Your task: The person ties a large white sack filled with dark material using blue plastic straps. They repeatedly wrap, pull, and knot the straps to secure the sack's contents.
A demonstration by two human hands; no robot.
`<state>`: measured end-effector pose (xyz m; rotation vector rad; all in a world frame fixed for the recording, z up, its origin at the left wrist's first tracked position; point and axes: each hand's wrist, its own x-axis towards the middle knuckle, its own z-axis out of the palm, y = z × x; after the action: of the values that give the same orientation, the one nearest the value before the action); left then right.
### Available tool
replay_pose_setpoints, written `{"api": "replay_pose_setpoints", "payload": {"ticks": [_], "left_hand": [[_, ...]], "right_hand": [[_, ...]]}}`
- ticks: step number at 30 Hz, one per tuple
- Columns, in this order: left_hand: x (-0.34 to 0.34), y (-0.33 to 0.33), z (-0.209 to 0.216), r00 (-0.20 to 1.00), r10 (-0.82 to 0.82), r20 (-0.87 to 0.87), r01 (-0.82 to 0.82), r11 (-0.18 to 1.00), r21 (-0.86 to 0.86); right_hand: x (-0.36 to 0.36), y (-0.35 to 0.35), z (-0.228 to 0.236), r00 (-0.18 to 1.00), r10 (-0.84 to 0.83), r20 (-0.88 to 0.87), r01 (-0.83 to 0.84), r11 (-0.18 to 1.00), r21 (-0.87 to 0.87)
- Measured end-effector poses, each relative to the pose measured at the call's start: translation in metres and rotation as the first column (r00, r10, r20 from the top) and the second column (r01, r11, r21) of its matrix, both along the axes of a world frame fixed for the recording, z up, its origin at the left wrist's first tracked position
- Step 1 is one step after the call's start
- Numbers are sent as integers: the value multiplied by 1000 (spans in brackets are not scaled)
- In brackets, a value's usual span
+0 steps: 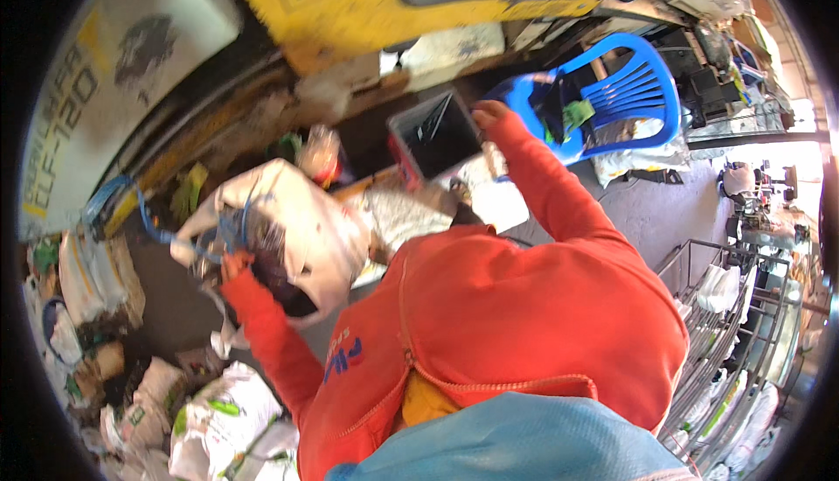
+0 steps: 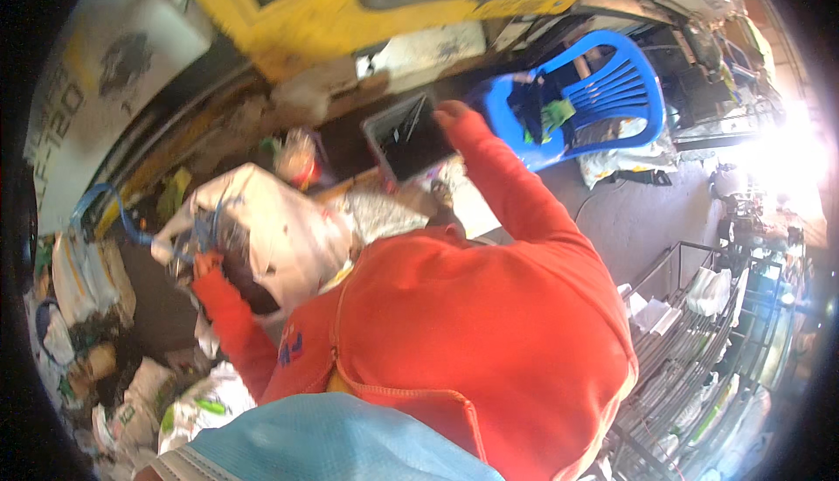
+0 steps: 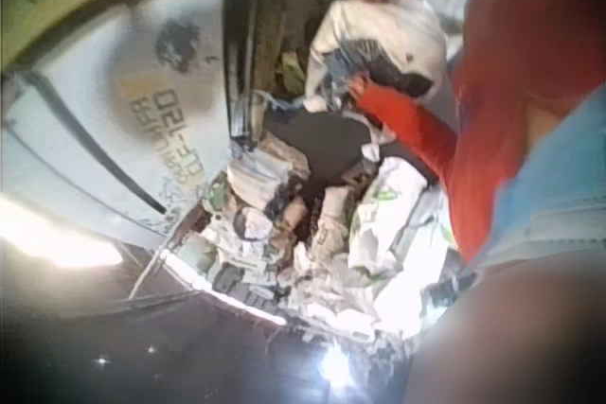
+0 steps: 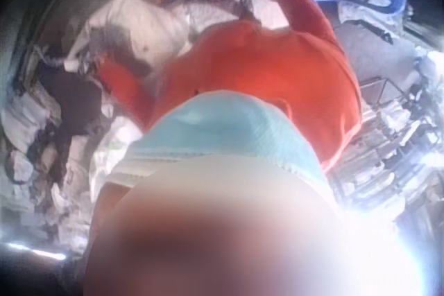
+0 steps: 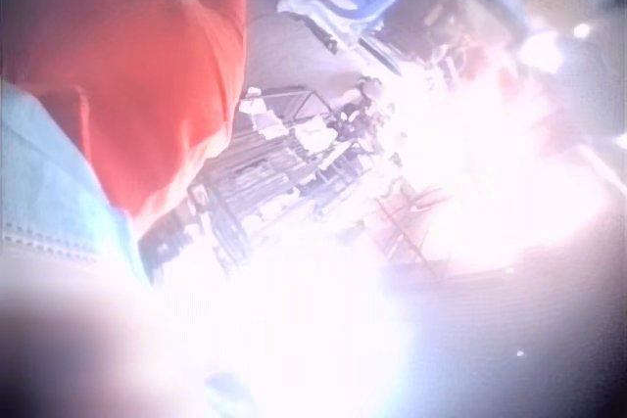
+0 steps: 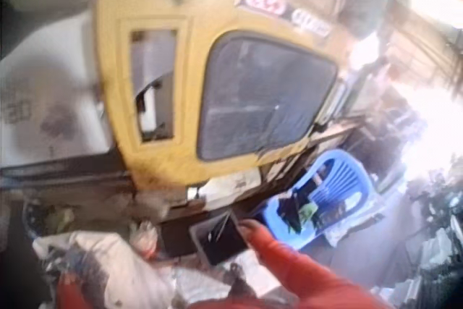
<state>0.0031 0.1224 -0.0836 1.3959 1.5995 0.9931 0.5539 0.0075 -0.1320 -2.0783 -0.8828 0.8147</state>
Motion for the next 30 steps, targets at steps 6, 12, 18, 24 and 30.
{"api": "replay_pose_setpoints", "payload": {"ticks": [6, 12, 18, 24, 30], "left_hand": [[40, 34, -18, 958, 90, -272, -62, 992, 109], [101, 81, -35, 833, 143, -534, -56, 983, 176], [109, 96, -41, 751, 202, -629, -89, 974, 206], [93, 101, -41, 721, 237, -652, -96, 965, 245], [66, 101, -49, 693, 263, -671, -113, 959, 259]], "right_hand": [[380, -17, 99, 822, -528, -216, 486, 451, 749], [510, 20, 245, 784, -565, 256, 353, 746, 564], [481, 57, 253, 757, -652, 43, 473, 592, 652], [444, 75, 248, 715, -700, -10, 519, 521, 678], [362, 115, 241, 653, -756, 54, 485, 471, 737]]}}
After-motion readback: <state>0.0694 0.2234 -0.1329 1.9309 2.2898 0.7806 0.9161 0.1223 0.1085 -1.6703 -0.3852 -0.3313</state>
